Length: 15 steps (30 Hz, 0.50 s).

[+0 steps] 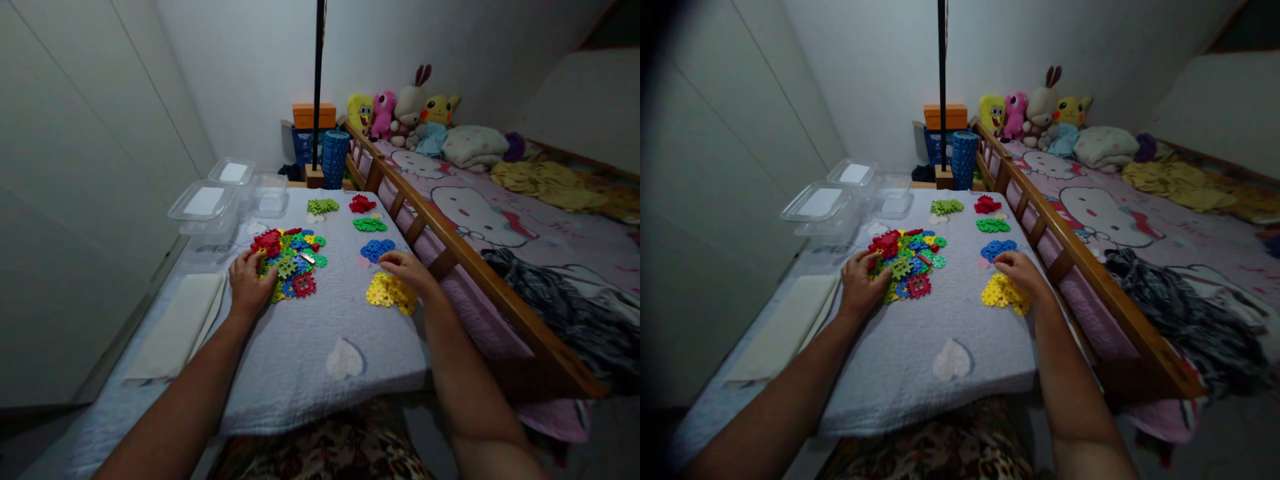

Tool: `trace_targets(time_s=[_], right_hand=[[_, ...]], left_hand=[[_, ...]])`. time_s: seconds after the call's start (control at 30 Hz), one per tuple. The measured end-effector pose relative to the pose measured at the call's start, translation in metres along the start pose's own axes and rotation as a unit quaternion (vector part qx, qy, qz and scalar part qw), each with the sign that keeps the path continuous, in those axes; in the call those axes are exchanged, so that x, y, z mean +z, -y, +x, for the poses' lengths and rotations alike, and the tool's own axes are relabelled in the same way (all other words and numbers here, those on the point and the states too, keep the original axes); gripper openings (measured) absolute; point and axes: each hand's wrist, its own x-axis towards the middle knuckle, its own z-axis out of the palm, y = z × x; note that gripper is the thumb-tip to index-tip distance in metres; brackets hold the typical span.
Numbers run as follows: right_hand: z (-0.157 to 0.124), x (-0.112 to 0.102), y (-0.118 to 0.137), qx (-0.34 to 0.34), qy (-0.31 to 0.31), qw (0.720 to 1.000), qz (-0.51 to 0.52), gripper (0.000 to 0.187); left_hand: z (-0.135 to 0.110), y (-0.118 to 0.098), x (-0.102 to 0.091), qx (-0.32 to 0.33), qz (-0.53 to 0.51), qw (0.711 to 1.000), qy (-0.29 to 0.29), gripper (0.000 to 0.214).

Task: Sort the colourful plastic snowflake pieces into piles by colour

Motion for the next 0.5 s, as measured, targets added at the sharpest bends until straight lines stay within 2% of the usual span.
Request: trace_targets(time_s=[0.07, 0.13, 0.2, 0.33, 0.5], right_hand=[[0.013, -0.009, -0.014, 0.035, -0.091, 0.992, 0.075, 0.027], [0.024, -0.015, -0.032, 0.059, -0.183, 0.973, 0.127, 0.03], [0.029, -0.019, -0.05, 0.077, -0.24, 0.953, 0.165, 0.033], [0.029, -0.02, -0.073, 0.096, -0.277, 0.924, 0.247, 0.036], [0.024, -0.022, -0.078, 0.072, -0.266, 0.911, 0.306, 0.035]], left_hand=[[-0.001, 0.0, -0.001, 0.003, 0.002, 1.0, 0.0, 0.042], [-0.002, -0.001, -0.002, 0.006, 0.002, 1.0, -0.002, 0.041], [-0.003, -0.001, -0.003, 0.01, 0.002, 1.0, -0.006, 0.042], [-0.004, -0.004, -0.004, 0.015, 0.007, 1.0, -0.011, 0.042], [-0.008, -0.014, -0.009, 0.044, 0.007, 0.999, -0.012, 0.042]])
